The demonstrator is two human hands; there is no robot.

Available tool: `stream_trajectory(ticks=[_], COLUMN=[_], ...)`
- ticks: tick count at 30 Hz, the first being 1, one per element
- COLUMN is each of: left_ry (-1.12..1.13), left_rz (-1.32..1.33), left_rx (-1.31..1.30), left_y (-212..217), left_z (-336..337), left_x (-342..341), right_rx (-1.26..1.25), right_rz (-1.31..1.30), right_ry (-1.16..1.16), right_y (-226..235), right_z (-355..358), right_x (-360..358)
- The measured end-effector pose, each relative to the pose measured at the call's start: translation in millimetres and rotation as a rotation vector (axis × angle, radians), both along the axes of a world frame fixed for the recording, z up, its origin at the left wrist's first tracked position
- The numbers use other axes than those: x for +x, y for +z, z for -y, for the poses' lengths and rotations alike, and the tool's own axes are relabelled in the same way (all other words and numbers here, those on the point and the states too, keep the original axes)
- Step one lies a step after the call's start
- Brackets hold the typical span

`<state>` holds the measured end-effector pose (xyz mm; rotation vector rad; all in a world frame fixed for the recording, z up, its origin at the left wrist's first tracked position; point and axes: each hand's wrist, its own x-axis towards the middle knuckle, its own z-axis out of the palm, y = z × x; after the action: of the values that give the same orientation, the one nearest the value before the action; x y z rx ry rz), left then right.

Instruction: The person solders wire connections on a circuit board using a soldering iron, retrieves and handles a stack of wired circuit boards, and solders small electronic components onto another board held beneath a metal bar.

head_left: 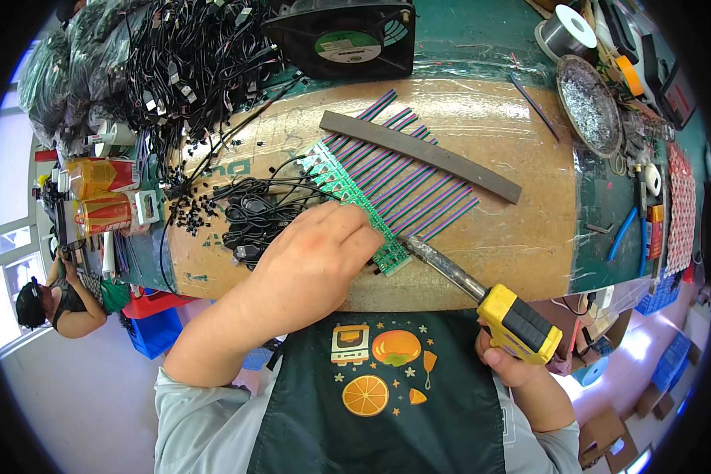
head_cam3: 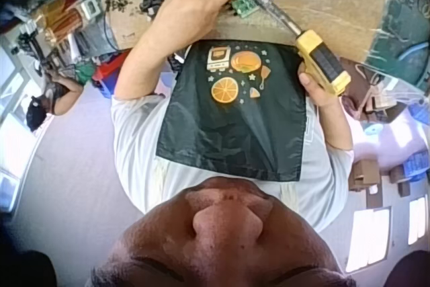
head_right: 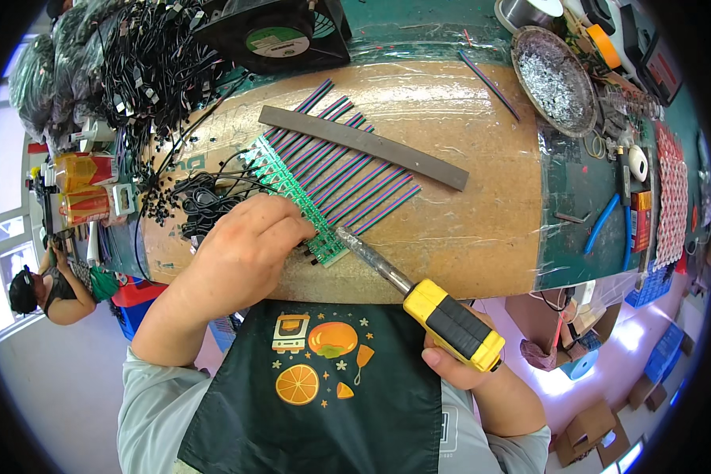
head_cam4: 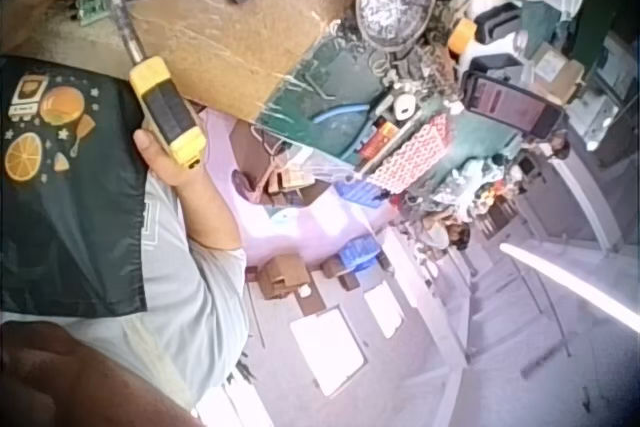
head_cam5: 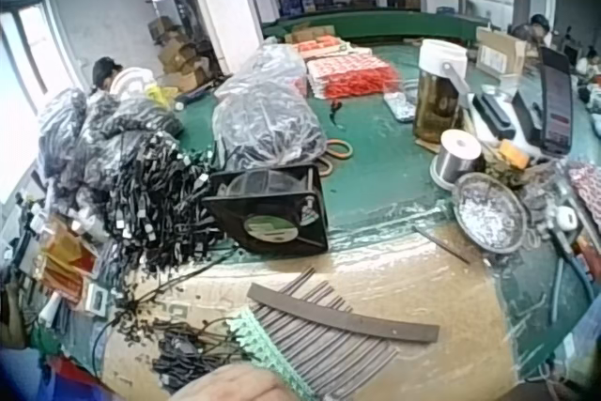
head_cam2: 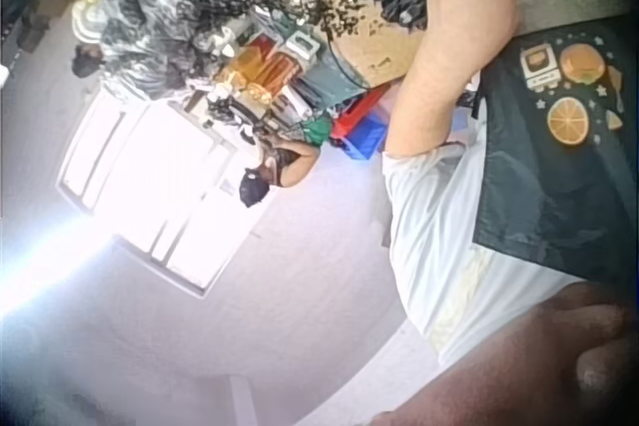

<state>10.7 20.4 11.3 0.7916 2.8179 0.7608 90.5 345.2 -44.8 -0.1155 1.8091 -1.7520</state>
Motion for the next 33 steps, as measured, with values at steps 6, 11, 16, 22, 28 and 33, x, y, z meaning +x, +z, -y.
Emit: stream_trajectory(ticks=[6, 11, 16, 22, 28, 33], left_ry=[0.097, 0.156, 0.109, 0.079, 0.035, 0.053], left_rz=[0.027, 0.011, -0.008, -0.03, -0.128, -0.156], left_rx=[-0.057, 0.03, 0.077, 0.041, 0.033, -0.04], left_y=[3, -5, -9, -8, -13, -12], left_z=[0, -1, -1, -2, -3, -9], left_x=[9, 11, 12, 14, 17, 23], right_rx=[-0.043, -0.048, -0.046, -0.124, -0.144, -0.132], right_rz=[0.023, 0.021, 0.026, -0.011, -0.006, -0.024], right_ry=[-0.029, -0.028, -0.032, 0.067, 0.043, 0.065], right_y=[3, 1, -3, -15, -14, -15], right_z=[2, 2, 1, -5, -3, -5], right_x=[-2, 0, 3, 8, 8, 8])
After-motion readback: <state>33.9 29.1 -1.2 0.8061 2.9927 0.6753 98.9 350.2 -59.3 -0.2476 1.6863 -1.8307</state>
